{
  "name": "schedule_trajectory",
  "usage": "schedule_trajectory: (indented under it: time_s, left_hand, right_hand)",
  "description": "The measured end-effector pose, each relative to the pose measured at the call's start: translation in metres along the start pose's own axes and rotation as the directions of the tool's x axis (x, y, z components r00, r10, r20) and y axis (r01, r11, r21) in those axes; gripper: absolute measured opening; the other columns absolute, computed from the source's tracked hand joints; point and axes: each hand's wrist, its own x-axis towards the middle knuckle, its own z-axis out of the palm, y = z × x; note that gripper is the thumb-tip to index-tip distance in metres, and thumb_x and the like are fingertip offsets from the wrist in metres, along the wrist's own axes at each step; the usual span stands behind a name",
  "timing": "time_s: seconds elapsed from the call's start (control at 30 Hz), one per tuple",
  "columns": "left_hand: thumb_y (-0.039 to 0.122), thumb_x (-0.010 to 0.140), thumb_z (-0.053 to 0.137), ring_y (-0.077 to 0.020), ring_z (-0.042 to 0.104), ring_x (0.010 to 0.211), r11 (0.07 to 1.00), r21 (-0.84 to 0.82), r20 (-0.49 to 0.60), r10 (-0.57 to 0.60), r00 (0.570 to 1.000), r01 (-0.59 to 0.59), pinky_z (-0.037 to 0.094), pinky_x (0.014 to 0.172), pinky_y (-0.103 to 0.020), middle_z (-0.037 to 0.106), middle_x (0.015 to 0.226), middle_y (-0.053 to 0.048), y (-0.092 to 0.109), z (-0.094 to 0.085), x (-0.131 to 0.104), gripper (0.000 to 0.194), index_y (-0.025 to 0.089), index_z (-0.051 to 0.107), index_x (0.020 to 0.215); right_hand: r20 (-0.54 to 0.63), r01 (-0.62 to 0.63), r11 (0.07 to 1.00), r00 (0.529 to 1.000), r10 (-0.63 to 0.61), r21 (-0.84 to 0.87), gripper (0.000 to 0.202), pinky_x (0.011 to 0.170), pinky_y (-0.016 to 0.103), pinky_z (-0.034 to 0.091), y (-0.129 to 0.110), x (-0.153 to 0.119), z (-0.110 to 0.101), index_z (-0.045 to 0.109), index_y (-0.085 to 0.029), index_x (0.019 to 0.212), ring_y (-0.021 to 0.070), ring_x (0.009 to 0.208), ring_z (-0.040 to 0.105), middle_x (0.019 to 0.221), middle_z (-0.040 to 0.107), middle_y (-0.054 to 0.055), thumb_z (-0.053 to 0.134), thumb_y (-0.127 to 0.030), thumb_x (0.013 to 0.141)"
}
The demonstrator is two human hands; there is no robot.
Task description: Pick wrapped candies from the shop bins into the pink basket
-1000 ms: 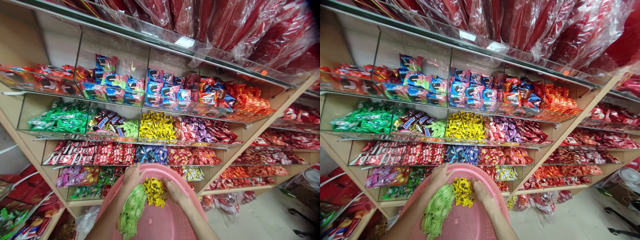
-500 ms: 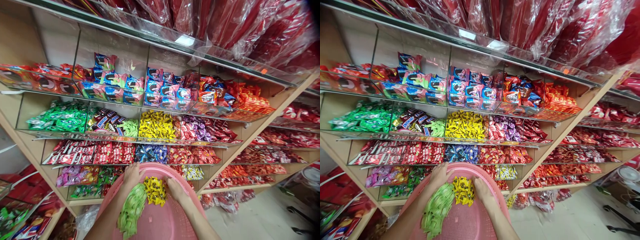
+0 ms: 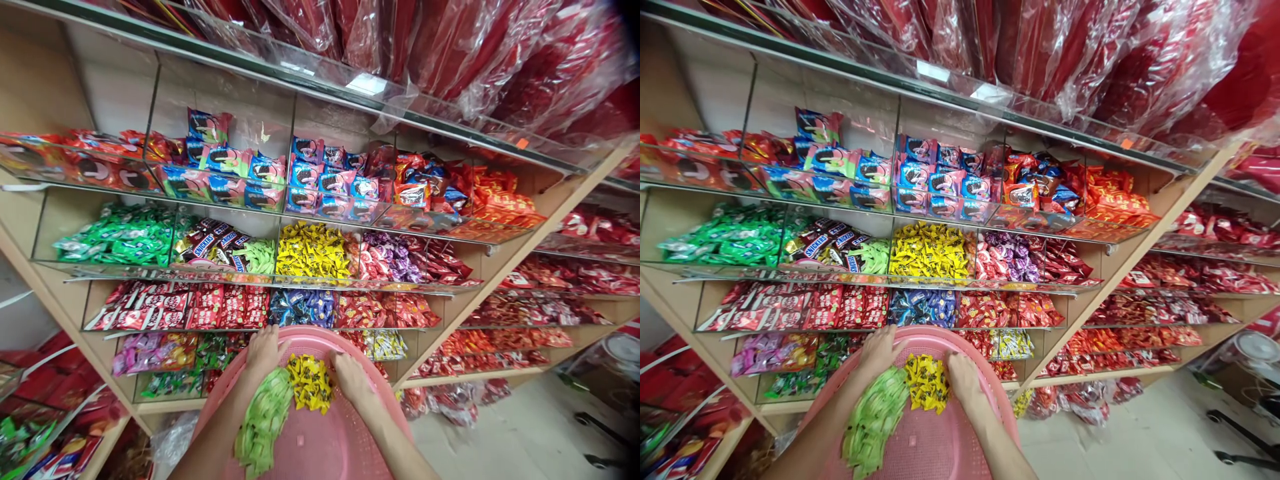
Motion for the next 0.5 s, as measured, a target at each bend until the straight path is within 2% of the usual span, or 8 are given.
schedule_trajectory:
  time_s: [0.1,0.2,0.27,0.37,0.5]
  left_hand:
    - [0.047,0.086,0.033,-0.0247,0.054,0.101,1.0,0.001,0.003,-0.004,1.0,0.004,0.037,0.083,-0.035,0.062,0.106,-0.013,0.0,0.001,0.0,0.044,0.014,0.054,0.105]
    - [0.048,0.085,0.034,-0.025,0.054,0.1,1.0,-0.005,-0.005,-0.015,1.0,0.015,0.037,0.083,-0.035,0.062,0.106,-0.013,0.0,0.002,-0.001,0.044,0.014,0.053,0.105]
    - [0.05,0.083,0.035,-0.0252,0.054,0.1,1.0,-0.007,-0.008,-0.016,1.0,0.016,0.037,0.082,-0.035,0.062,0.106,-0.013,-0.001,0.002,-0.001,0.045,0.014,0.053,0.105]
    - [0.052,0.082,0.036,-0.0262,0.054,0.099,1.0,-0.001,-0.012,-0.008,1.0,0.008,0.037,0.082,-0.036,0.062,0.105,-0.013,-0.002,0.003,-0.002,0.048,0.014,0.053,0.105]
    - [0.053,0.082,0.035,-0.0258,0.054,0.1,1.0,-0.005,-0.018,-0.011,1.0,0.011,0.037,0.082,-0.036,0.061,0.106,-0.013,-0.002,0.004,-0.002,0.047,0.014,0.052,0.104]
  right_hand:
    - [-0.002,-0.004,1.0,1.0,0.004,-0.014,0.014,0.068,0.028,0.039,-0.003,0.001,-0.006,0.056,-0.021,0.084,0.0207,0.083,0.059,0.087,0.065,0.007,0.044,-0.016,0.08]
    - [-0.025,0.023,1.0,0.999,-0.023,-0.005,0.011,0.066,0.028,0.036,-0.012,0.001,-0.03,0.055,-0.02,0.085,0.0213,0.082,0.059,0.087,0.064,0.009,0.045,-0.021,0.082]
    - [-0.068,0.059,0.997,0.996,-0.055,0.059,0.011,0.063,0.026,0.035,-0.022,0.002,-0.057,0.055,-0.02,0.083,0.0198,0.077,0.059,0.084,0.064,0.007,0.045,-0.024,0.083]
    - [-0.2,0.146,0.971,0.974,-0.108,0.19,0.014,0.06,0.024,0.034,-0.035,0.011,-0.106,0.053,-0.021,0.082,0.0151,0.069,0.057,0.079,0.063,0.004,0.042,-0.029,0.086]
    - [-0.421,0.258,0.949,0.893,-0.162,0.181,0.015,0.065,0.024,0.037,-0.043,0.04,-0.161,0.053,-0.02,0.085,0.0143,0.073,0.055,0.082,0.061,0.003,0.044,-0.031,0.086]
